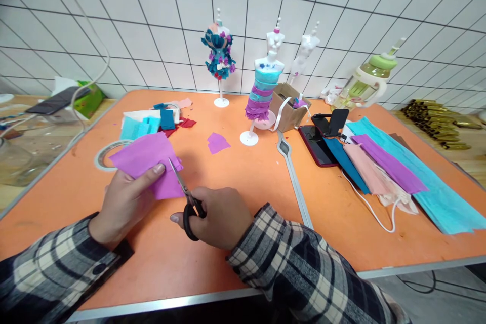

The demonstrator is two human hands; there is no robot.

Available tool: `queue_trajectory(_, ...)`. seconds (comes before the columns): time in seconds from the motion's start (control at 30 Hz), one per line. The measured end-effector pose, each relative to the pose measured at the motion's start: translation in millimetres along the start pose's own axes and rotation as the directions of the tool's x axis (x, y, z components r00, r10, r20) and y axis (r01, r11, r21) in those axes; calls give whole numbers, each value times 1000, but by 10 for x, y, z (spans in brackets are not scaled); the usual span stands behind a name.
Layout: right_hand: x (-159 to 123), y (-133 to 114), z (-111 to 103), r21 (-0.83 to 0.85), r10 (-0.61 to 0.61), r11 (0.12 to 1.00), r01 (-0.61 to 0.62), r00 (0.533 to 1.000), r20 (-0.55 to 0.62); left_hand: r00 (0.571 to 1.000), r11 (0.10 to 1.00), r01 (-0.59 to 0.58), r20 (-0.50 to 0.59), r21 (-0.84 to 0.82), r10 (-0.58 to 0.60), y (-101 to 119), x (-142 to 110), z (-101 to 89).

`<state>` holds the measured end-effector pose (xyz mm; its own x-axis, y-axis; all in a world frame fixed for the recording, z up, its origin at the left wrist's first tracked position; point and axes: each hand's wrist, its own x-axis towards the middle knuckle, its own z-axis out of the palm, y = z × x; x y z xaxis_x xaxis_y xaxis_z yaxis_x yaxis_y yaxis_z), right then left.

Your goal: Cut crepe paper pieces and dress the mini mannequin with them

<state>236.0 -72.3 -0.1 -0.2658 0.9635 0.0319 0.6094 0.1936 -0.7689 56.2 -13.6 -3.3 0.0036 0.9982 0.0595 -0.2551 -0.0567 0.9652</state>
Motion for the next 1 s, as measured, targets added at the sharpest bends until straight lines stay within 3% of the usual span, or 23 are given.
queue_trajectory(0.17, -11, -23, -6, 24, 13, 1000, -14, 1000, 26, 999, 992, 5, 50, 124, -11, -21, 21, -16)
queue_trajectory(0.47, -20, -13, 16, 92, 16, 996, -17, 1000, 15, 1000, 979, -17, 16, 202, 14, -49, 17, -75)
queue_trajectory(0.67, -18, -16, 13, 110, 6, 994, -7, 1000, 11, 999, 982, -43, 3, 181, 44, -30, 5, -49)
queue_trajectory(0.87, -10, -10, 5, 46, 3, 999, -3, 1000, -3, 999, 997, 18, 39, -69, -16, -11, -16, -19)
queue_trajectory(1.0, -9, -7, -6, -3, 8, 1000, -8, 1000, 3, 999, 998, -29, -38, 57, 31, -28, 11, -48)
